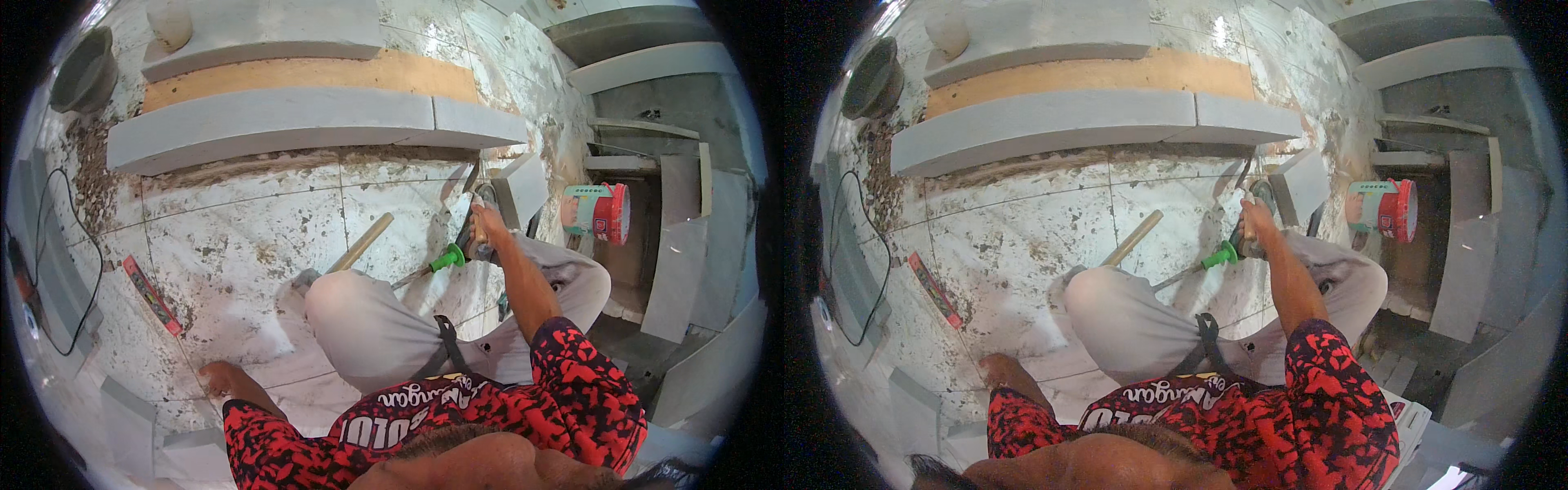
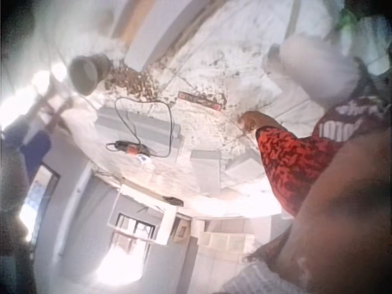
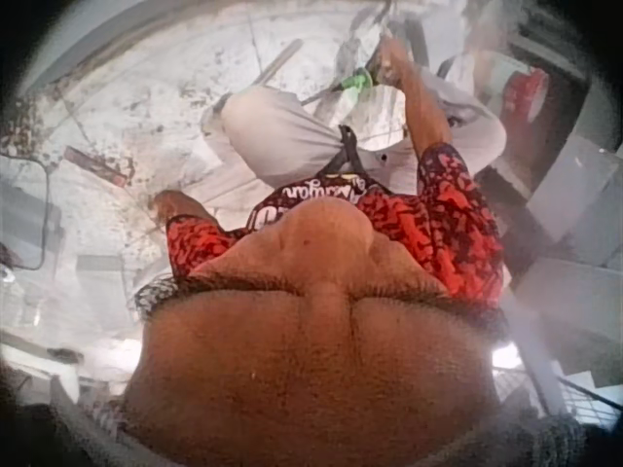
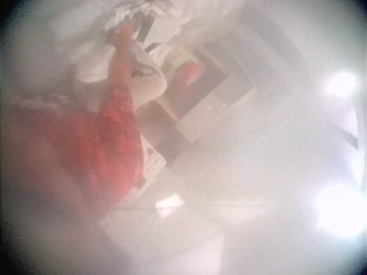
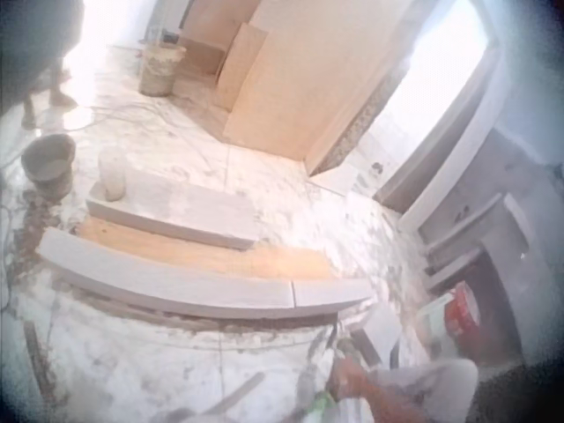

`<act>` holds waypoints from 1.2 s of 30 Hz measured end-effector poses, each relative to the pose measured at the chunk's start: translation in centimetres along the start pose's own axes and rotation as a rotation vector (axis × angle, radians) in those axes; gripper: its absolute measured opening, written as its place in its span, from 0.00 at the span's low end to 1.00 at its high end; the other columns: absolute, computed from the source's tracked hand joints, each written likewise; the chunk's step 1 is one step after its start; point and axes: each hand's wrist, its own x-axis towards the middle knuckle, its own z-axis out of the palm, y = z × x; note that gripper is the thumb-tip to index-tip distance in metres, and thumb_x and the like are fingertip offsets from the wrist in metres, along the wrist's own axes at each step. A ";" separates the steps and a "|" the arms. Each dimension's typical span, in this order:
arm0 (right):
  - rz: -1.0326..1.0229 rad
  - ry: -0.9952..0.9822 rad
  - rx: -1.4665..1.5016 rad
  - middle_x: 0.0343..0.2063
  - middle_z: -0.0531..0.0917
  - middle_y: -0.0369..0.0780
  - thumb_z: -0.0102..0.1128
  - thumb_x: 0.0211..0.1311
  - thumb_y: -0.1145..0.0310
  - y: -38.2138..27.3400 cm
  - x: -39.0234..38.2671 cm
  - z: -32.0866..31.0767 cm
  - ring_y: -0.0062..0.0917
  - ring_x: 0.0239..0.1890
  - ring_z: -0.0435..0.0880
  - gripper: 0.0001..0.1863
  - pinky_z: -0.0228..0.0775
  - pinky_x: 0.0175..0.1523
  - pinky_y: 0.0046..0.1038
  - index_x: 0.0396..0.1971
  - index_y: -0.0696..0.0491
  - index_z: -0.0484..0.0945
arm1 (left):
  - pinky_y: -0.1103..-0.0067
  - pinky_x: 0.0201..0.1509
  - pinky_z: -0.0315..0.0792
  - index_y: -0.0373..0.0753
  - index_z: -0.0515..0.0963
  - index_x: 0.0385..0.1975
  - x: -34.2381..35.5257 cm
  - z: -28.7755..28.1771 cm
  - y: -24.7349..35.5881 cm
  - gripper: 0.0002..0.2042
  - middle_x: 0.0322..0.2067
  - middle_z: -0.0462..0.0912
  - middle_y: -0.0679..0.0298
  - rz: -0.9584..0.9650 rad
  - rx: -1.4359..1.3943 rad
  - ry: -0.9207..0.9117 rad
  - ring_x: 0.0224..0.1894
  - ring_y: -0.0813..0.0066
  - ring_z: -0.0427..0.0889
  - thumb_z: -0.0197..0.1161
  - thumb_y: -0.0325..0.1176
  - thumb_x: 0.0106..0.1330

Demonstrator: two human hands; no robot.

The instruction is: The person lays bricks along a line, applying mortar with a trowel, positioning the bricks by hand, and tapping them into place using a mallet.

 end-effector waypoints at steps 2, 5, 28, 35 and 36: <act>-0.001 0.012 -0.003 0.29 0.73 0.38 0.55 0.62 0.58 0.1 0.9 -0.5 0.23 0.19 0.72 0.18 0.69 0.18 0.30 0.46 0.50 0.65 | 0.46 0.59 0.57 0.26 0.65 0.53 -0.2 0.1 -0.4 0.42 0.54 0.68 0.43 -0.003 -0.023 0.027 0.58 0.46 0.66 0.46 0.66 0.57; 0.014 0.113 0.018 0.27 0.74 0.38 0.57 0.62 0.57 0.8 2.1 -1.2 0.23 0.18 0.72 0.19 0.68 0.17 0.29 0.47 0.50 0.65 | 0.47 0.59 0.58 0.26 0.65 0.52 -0.1 0.2 -0.3 0.42 0.53 0.68 0.43 -0.013 -0.049 0.053 0.58 0.47 0.66 0.46 0.67 0.56; 0.011 -0.129 -0.131 0.23 0.74 0.40 0.56 0.62 0.57 -2.8 -1.2 6.1 0.25 0.16 0.72 0.37 0.65 0.17 0.30 0.66 0.53 0.51 | 0.45 0.58 0.56 0.29 0.65 0.54 0.3 0.3 -1.4 0.41 0.52 0.68 0.45 -0.014 -0.011 0.072 0.59 0.49 0.65 0.46 0.65 0.56; -0.042 -0.212 0.047 0.21 0.72 0.39 0.54 0.62 0.60 -5.0 -7.6 16.5 0.25 0.15 0.70 0.21 0.65 0.17 0.32 0.48 0.57 0.63 | 0.42 0.59 0.51 0.30 0.66 0.53 -0.6 -0.2 -1.1 0.41 0.50 0.70 0.48 0.020 0.029 0.125 0.57 0.51 0.68 0.47 0.67 0.55; -0.055 -0.228 0.057 0.21 0.72 0.39 0.53 0.63 0.60 -5.2 -8.1 17.7 0.25 0.15 0.70 0.18 0.65 0.17 0.32 0.45 0.57 0.64 | 0.42 0.59 0.50 0.30 0.66 0.53 -1.1 -0.6 -1.1 0.41 0.50 0.70 0.48 0.033 0.024 0.130 0.57 0.51 0.69 0.48 0.67 0.55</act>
